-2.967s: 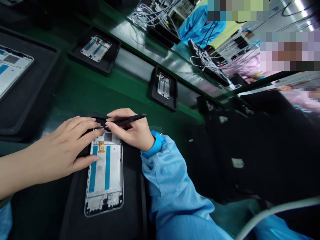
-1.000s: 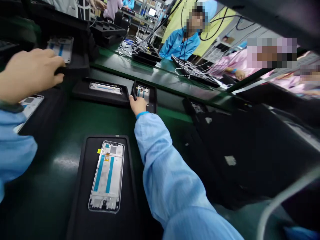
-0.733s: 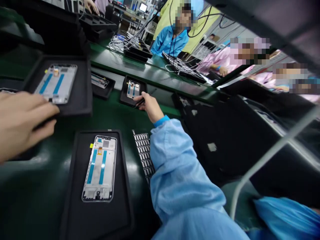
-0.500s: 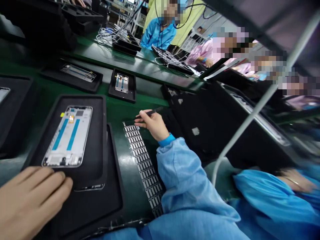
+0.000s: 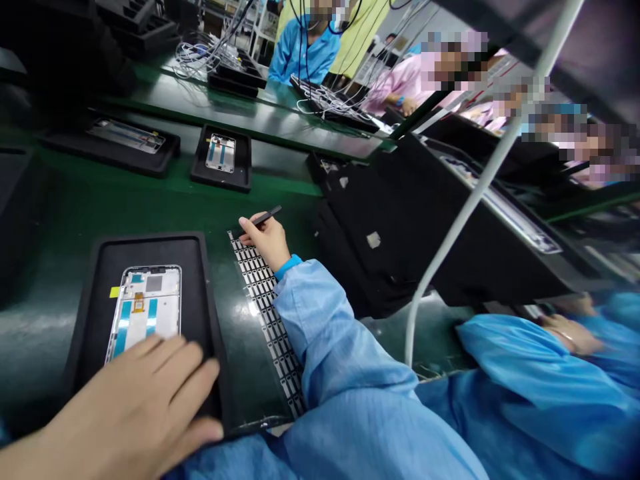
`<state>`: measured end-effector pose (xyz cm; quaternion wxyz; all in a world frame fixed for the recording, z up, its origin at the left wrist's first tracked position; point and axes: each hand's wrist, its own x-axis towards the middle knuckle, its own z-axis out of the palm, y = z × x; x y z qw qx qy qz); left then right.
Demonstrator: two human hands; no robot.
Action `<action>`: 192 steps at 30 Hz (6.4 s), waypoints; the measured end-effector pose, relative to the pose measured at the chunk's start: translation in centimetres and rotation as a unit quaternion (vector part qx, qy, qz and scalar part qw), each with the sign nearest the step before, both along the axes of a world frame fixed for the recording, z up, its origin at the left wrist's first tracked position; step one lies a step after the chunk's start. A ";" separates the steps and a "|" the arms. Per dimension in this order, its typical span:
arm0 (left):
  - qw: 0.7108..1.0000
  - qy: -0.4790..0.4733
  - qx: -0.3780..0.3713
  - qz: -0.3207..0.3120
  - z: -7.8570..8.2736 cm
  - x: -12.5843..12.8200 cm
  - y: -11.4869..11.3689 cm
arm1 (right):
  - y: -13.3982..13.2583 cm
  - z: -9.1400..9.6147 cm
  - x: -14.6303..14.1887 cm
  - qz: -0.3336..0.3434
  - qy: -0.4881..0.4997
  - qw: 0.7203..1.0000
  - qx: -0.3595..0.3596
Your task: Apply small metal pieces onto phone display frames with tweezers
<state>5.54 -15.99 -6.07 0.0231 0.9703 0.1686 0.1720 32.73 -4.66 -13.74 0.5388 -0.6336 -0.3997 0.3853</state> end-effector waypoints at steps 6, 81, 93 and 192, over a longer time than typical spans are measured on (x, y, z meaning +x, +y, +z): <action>0.990 0.136 0.042 -0.014 -1.9 6.7 7.1 | -0.3 -0.2 -0.1 0.006 -0.029 1.000 -0.003; 0.987 -0.022 -0.147 0.054 -3.9 -9.0 9.9 | -3.6 5.9 -12.1 0.193 0.221 0.955 -0.030; 0.979 -0.010 -0.194 0.058 -4.2 -9.4 9.2 | -2.7 5.6 -12.6 0.238 0.133 0.959 -0.081; 0.987 -0.020 -0.115 0.109 -3.5 -7.1 7.6 | -2.8 5.5 -12.7 0.285 -0.330 0.874 0.216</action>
